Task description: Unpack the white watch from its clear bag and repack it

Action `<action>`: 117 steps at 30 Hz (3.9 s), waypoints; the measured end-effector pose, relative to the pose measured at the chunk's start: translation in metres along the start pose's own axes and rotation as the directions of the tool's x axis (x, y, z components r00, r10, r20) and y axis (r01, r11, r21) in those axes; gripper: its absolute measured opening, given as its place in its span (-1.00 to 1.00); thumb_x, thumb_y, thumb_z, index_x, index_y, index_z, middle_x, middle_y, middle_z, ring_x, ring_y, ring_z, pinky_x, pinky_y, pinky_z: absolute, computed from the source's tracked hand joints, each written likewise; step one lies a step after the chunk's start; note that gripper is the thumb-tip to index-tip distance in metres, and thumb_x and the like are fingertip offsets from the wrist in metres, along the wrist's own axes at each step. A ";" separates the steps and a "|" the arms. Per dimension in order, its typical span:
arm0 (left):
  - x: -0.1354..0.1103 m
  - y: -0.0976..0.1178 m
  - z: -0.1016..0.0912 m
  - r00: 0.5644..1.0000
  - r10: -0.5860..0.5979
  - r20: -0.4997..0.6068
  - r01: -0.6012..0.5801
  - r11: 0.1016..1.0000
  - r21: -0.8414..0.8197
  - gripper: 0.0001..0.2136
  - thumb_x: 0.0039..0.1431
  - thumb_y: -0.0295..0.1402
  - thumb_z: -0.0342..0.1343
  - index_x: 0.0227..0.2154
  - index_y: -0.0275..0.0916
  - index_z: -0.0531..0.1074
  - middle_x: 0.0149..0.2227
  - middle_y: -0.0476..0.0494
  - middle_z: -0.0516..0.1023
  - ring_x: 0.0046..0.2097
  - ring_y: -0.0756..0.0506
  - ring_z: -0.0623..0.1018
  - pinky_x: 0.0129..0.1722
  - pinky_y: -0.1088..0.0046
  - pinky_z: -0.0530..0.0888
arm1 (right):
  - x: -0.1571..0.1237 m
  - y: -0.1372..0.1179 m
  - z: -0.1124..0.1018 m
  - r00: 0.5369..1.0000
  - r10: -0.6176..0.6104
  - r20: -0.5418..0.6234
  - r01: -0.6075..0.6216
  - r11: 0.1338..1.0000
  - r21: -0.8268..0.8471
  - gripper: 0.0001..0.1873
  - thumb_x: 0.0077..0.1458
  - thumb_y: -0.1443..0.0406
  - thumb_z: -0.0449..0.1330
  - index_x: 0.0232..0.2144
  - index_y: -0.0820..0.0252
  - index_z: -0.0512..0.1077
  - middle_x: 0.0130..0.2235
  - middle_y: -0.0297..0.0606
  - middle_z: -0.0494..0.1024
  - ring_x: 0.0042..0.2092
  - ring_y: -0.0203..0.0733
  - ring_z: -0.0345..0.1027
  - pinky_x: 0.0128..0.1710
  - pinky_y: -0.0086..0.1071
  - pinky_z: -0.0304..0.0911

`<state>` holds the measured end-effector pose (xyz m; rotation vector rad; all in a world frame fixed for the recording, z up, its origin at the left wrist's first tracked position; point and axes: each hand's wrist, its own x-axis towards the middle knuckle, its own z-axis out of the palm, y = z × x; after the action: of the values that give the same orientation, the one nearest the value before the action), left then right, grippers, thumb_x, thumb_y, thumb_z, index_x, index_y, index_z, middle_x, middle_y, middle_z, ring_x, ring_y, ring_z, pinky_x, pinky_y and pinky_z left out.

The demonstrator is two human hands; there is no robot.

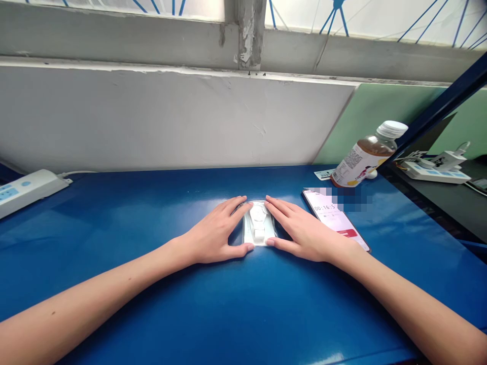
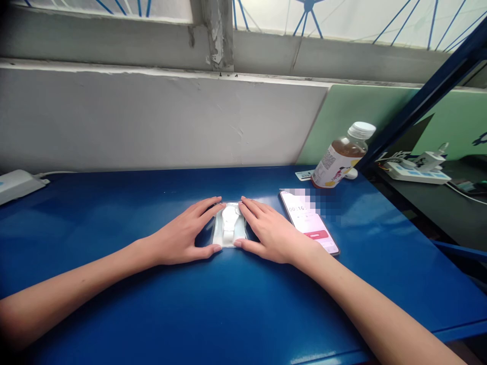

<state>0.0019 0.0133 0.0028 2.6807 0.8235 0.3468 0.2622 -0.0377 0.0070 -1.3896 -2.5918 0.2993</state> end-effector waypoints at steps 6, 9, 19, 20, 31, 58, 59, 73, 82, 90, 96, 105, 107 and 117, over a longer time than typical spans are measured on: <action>0.000 0.000 0.000 1.000 0.007 0.016 -0.007 1.000 0.017 -0.24 0.21 0.01 0.13 0.34 -0.28 0.05 0.37 -0.45 0.08 0.38 -0.42 0.12 0.29 -0.06 0.21 | 0.000 -0.001 -0.004 0.999 0.005 0.047 -0.003 1.000 -0.027 -0.10 0.26 -0.13 -0.01 0.38 0.40 -0.03 0.41 0.16 -0.01 0.40 0.17 -0.08 0.33 0.05 0.04; -0.001 0.001 0.000 1.000 0.017 -0.001 -0.017 1.000 0.014 -0.26 0.25 -0.01 0.09 0.35 -0.29 0.01 0.40 -0.47 0.01 0.39 -0.41 0.08 0.30 -0.06 0.18 | 0.000 -0.001 -0.006 0.998 0.023 0.060 -0.021 1.000 -0.022 -0.07 0.25 -0.14 -0.01 0.37 0.45 -0.01 0.40 0.19 0.00 0.40 0.18 -0.08 0.33 0.04 0.04; -0.001 -0.005 0.008 0.994 0.001 -0.109 0.010 0.995 0.095 -0.54 0.42 -0.34 -0.22 0.30 -0.44 0.10 0.36 -0.50 0.10 0.40 -0.34 0.07 0.34 -0.02 0.17 | 0.005 -0.001 -0.006 0.985 0.070 -0.156 -0.087 0.990 -0.107 -0.42 0.34 0.03 -0.04 0.16 0.35 0.35 0.13 0.11 0.47 0.08 0.16 0.39 0.06 0.00 0.35; -0.001 -0.005 0.009 0.992 -0.014 -0.122 0.027 0.994 0.102 -0.54 0.42 -0.34 -0.23 0.28 -0.45 0.14 0.35 -0.50 0.13 0.40 -0.34 0.09 0.33 -0.02 0.18 | 0.005 -0.002 -0.005 0.978 0.073 -0.194 -0.096 0.989 -0.114 -0.47 0.33 0.07 -0.02 0.11 0.34 0.40 0.07 0.09 0.51 0.02 0.14 0.42 0.02 -0.01 0.37; -0.001 -0.006 0.006 0.998 -0.025 -0.060 0.030 0.996 0.082 -0.39 0.32 -0.06 0.01 0.32 -0.30 0.15 0.33 -0.36 0.23 0.38 -0.36 0.12 0.30 -0.02 0.22 | 0.005 -0.001 -0.006 0.955 0.014 -0.296 -0.048 0.993 -0.108 -0.68 0.31 0.19 0.07 -0.06 0.28 0.48 -0.10 -0.01 0.61 -0.05 0.07 0.45 -0.04 -0.07 0.38; 0.003 -0.006 0.002 0.991 -0.128 -0.040 0.133 0.977 0.166 -0.25 0.23 0.14 0.01 0.23 -0.44 0.24 0.29 -0.50 0.25 0.33 -0.44 0.20 0.29 -0.05 0.21 | -0.002 0.020 -0.023 0.998 0.053 0.041 -0.056 0.995 0.081 -0.25 0.16 -0.12 0.15 0.25 0.15 0.20 0.26 -0.01 0.35 0.25 0.14 0.24 0.18 -0.02 0.24; 0.003 -0.008 0.000 0.993 -0.116 -0.017 0.118 0.979 0.166 -0.23 0.22 0.15 0.01 0.23 -0.44 0.24 0.29 -0.50 0.24 0.33 -0.44 0.20 0.28 -0.04 0.21 | -0.002 0.021 -0.023 0.998 0.054 0.043 -0.058 0.994 0.092 -0.25 0.15 -0.12 0.16 0.24 0.14 0.21 0.26 -0.02 0.35 0.25 0.14 0.24 0.18 -0.02 0.23; 0.004 -0.020 -0.005 0.999 -0.013 -0.042 0.018 0.993 0.121 -0.33 0.15 0.03 0.15 0.19 -0.35 0.29 0.25 -0.43 0.30 0.28 -0.41 0.27 0.26 0.00 0.26 | -0.001 0.025 -0.020 0.999 0.053 0.005 -0.053 0.993 0.107 -0.18 0.09 -0.13 0.22 0.26 0.16 0.22 0.25 0.01 0.37 0.24 0.18 0.25 0.17 0.03 0.25; 0.004 -0.018 -0.004 0.999 -0.012 -0.047 0.018 0.992 0.126 -0.31 0.17 0.06 0.13 0.19 -0.38 0.29 0.23 -0.42 0.34 0.29 -0.39 0.27 0.28 0.03 0.25 | -0.001 0.026 -0.018 0.999 0.055 -0.003 -0.054 0.996 0.073 -0.16 0.10 -0.14 0.20 0.28 0.17 0.22 0.27 0.01 0.34 0.25 0.20 0.24 0.19 0.04 0.25; 0.002 -0.019 -0.004 0.999 -0.003 -0.045 0.009 0.991 0.137 -0.32 0.20 0.06 0.11 0.19 -0.39 0.27 0.23 -0.42 0.34 0.29 -0.38 0.27 0.27 0.04 0.25 | -0.002 0.027 -0.018 0.998 0.065 0.007 -0.066 0.996 0.056 -0.14 0.11 -0.16 0.17 0.29 0.21 0.20 0.28 0.03 0.33 0.25 0.18 0.23 0.19 0.04 0.25; 0.003 -0.017 -0.005 0.999 -0.012 -0.048 0.018 0.992 0.129 -0.35 0.21 0.04 0.10 0.19 -0.36 0.27 0.22 -0.41 0.35 0.28 -0.37 0.28 0.26 0.05 0.27 | -0.001 0.029 -0.016 0.998 0.057 -0.017 -0.056 0.995 0.084 -0.16 0.09 -0.14 0.20 0.29 0.14 0.21 0.27 0.02 0.34 0.24 0.23 0.24 0.17 0.09 0.26; 0.003 -0.016 -0.006 0.998 0.014 -0.055 -0.008 0.995 0.096 -0.40 0.25 -0.02 0.08 0.23 -0.27 0.25 0.24 -0.35 0.33 0.28 -0.38 0.27 0.27 0.01 0.25 | -0.001 0.028 -0.016 0.998 0.060 -0.026 -0.058 0.996 0.074 -0.17 0.10 -0.14 0.19 0.29 0.12 0.21 0.27 0.01 0.35 0.24 0.21 0.26 0.18 0.06 0.26; 0.003 -0.017 -0.006 0.999 0.014 -0.047 -0.009 0.995 0.104 -0.41 0.27 -0.02 0.05 0.23 -0.29 0.25 0.24 -0.36 0.33 0.29 -0.38 0.26 0.28 0.00 0.24 | -0.001 0.028 -0.016 0.998 0.060 -0.021 -0.058 0.996 0.071 -0.17 0.10 -0.15 0.19 0.29 0.12 0.21 0.27 0.00 0.34 0.24 0.20 0.25 0.18 0.05 0.26; 0.003 -0.017 -0.006 0.999 -0.010 -0.053 0.014 0.996 0.083 -0.40 0.27 0.02 0.04 0.22 -0.28 0.29 0.25 -0.37 0.31 0.32 -0.41 0.23 0.28 -0.03 0.24 | -0.003 0.029 -0.013 0.995 0.090 -0.030 -0.089 0.995 0.054 -0.08 0.11 -0.15 0.17 0.36 0.15 0.06 0.30 0.05 0.29 0.26 0.24 0.22 0.18 0.11 0.25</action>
<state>-0.0059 0.0296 0.0023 2.7530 0.8873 0.3900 0.2902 -0.0230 0.0118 -1.4827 -2.4820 0.3518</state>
